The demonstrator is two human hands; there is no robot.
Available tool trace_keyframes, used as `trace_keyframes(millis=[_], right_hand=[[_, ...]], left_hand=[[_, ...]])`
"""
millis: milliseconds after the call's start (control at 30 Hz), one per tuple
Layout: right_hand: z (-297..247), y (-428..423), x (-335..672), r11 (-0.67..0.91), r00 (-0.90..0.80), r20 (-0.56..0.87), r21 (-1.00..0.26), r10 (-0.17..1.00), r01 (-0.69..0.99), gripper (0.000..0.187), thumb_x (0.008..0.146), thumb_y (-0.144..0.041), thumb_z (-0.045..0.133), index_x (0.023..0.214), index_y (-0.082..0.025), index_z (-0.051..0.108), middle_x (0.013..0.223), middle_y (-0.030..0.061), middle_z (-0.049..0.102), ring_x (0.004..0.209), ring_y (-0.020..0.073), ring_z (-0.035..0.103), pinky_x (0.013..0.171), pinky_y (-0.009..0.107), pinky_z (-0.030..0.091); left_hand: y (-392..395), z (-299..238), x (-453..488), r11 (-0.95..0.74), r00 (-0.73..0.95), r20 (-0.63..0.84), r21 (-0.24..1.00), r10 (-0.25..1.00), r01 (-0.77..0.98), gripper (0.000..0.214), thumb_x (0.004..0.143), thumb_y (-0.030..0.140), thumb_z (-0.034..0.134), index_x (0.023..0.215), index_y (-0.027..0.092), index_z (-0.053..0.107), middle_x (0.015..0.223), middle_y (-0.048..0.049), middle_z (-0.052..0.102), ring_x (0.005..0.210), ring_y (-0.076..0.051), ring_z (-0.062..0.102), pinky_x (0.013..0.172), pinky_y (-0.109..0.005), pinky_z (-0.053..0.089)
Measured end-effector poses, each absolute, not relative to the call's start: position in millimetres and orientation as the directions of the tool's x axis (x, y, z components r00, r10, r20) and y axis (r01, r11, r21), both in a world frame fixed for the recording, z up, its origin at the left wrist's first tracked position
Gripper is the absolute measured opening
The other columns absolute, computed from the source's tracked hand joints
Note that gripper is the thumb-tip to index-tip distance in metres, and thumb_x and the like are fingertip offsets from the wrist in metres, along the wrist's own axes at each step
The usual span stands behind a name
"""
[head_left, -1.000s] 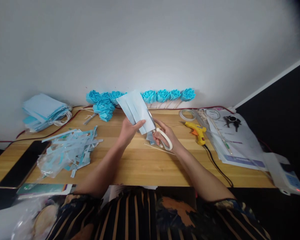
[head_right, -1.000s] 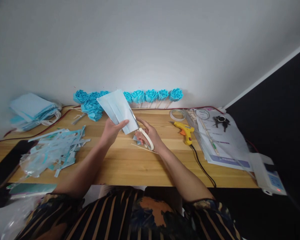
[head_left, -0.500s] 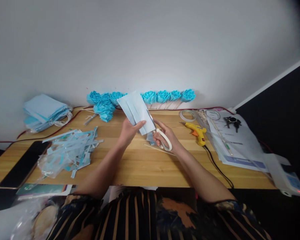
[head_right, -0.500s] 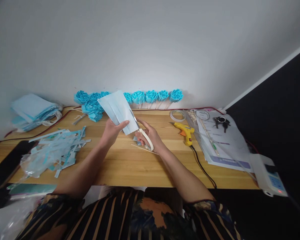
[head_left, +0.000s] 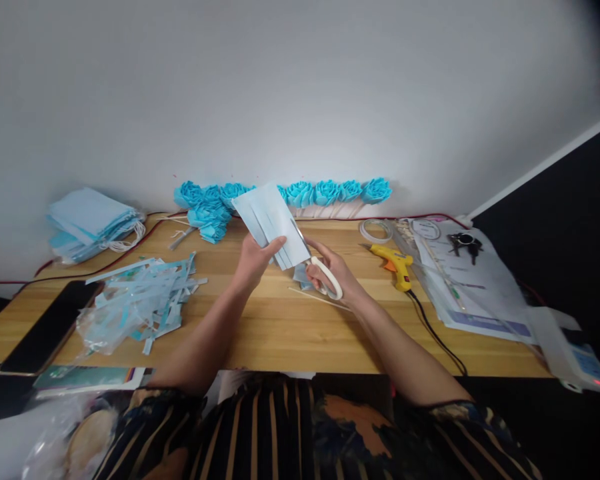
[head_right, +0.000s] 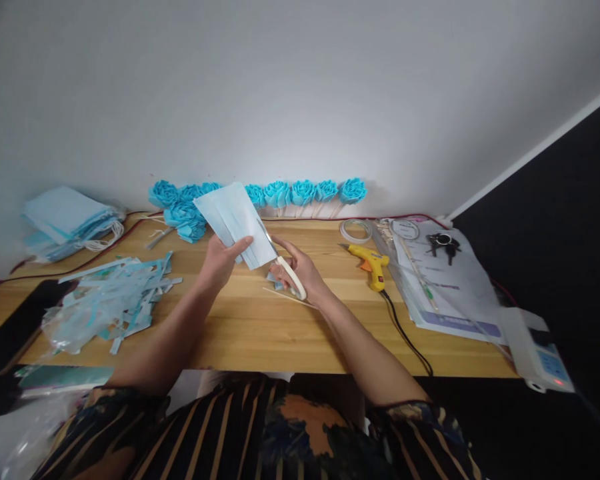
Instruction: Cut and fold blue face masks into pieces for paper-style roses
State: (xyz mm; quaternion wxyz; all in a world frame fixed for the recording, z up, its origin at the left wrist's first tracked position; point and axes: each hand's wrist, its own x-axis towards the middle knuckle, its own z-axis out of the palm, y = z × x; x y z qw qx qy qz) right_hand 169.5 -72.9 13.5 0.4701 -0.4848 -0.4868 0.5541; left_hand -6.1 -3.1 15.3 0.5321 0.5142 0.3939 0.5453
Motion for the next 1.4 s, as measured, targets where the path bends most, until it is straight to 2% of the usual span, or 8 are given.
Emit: trace_keyframes(millis=[100,200,467,733,1000,1200,1400], right_hand=[[13.9,-73.4,171.0,-0.041,-0.116,-0.037,-0.999,0.993,-0.031,0.093,0.069,-0.051,0.077,0.147,-0.014,0.042,0.066,-0.0043,0.06,0.046,0.0083,0.049,0.041,0.02,0.035],[11.9,-73.7,172.9,-0.023,-0.139,-0.02,-1.0,0.99,-0.018,0.092,0.072,-0.057,0.074,0.147,-0.016,0.041,0.07,-0.0028,0.061,0.05,0.0095,0.052,0.043,0.021,0.036],[8.4,-71.6,175.2,0.04,-0.144,0.038,-0.999,0.989,0.007,0.099,0.075,-0.06,0.072,0.155,-0.018,0.031,0.067,-0.0035,0.059,0.053,0.0114,0.053,0.048,0.024,0.04],[8.1,-71.6,177.1,0.052,-0.127,0.05,-0.998,0.991,0.017,0.096,0.076,-0.06,0.073,0.153,-0.019,0.034,0.068,-0.0038,0.058,0.054,0.0112,0.052,0.049,0.024,0.041],[12.8,-71.4,172.3,0.011,-0.103,0.01,-1.0,0.995,0.005,0.1,0.071,-0.058,0.076,0.153,-0.018,0.034,0.069,-0.0037,0.059,0.056,0.0115,0.053,0.051,0.024,0.042],[10.4,-71.8,173.9,0.017,-0.088,0.016,-1.0,0.996,0.004,0.093,0.075,-0.056,0.074,0.152,-0.02,0.037,0.069,-0.004,0.058,0.052,0.0095,0.05,0.048,0.023,0.04],[11.8,-73.2,174.7,0.02,-0.041,0.018,-0.999,0.999,0.033,0.088,0.074,-0.06,0.073,0.148,-0.021,0.043,0.077,-0.001,0.06,0.056,0.0111,0.055,0.049,0.023,0.046]], left_hand=[[-2.9,16.2,-6.0,-0.122,0.103,0.14,0.979,0.985,-0.162,0.054,0.063,0.04,0.083,0.105,0.011,0.067,0.106,-0.0131,0.075,0.098,-0.03,0.07,0.083,-0.037,0.056],[-5.3,18.7,-4.6,-0.125,0.125,0.144,0.98,0.982,-0.153,0.051,0.061,0.041,0.083,0.1,0.012,0.067,0.102,-0.0122,0.076,0.095,-0.029,0.07,0.081,-0.037,0.056],[-9.4,15.8,-0.6,-0.12,0.194,0.135,0.989,0.972,-0.086,0.053,0.062,0.04,0.081,0.103,0.011,0.064,0.102,-0.0138,0.075,0.092,-0.03,0.07,0.078,-0.039,0.056],[-12.6,15.1,1.0,-0.157,0.225,0.16,0.987,0.961,-0.028,0.049,0.064,0.039,0.081,0.102,0.013,0.065,0.101,-0.0121,0.075,0.093,-0.029,0.07,0.081,-0.038,0.056],[-9.8,14.5,0.9,-0.237,0.1,0.234,0.971,0.967,0.018,0.055,0.068,0.034,0.078,0.115,0.014,0.061,0.109,-0.0123,0.073,0.099,-0.028,0.069,0.086,-0.038,0.055],[-16.2,14.0,4.7,-0.255,0.161,0.237,0.962,0.958,0.102,0.054,0.069,0.033,0.077,0.117,0.014,0.061,0.114,-0.0135,0.072,0.103,-0.03,0.069,0.088,-0.04,0.054],[-20.8,15.5,7.9,-0.234,0.132,0.225,0.97,0.966,0.06,0.052,0.069,0.032,0.077,0.115,0.014,0.062,0.112,-0.0129,0.073,0.102,-0.029,0.069,0.087,-0.039,0.055]])
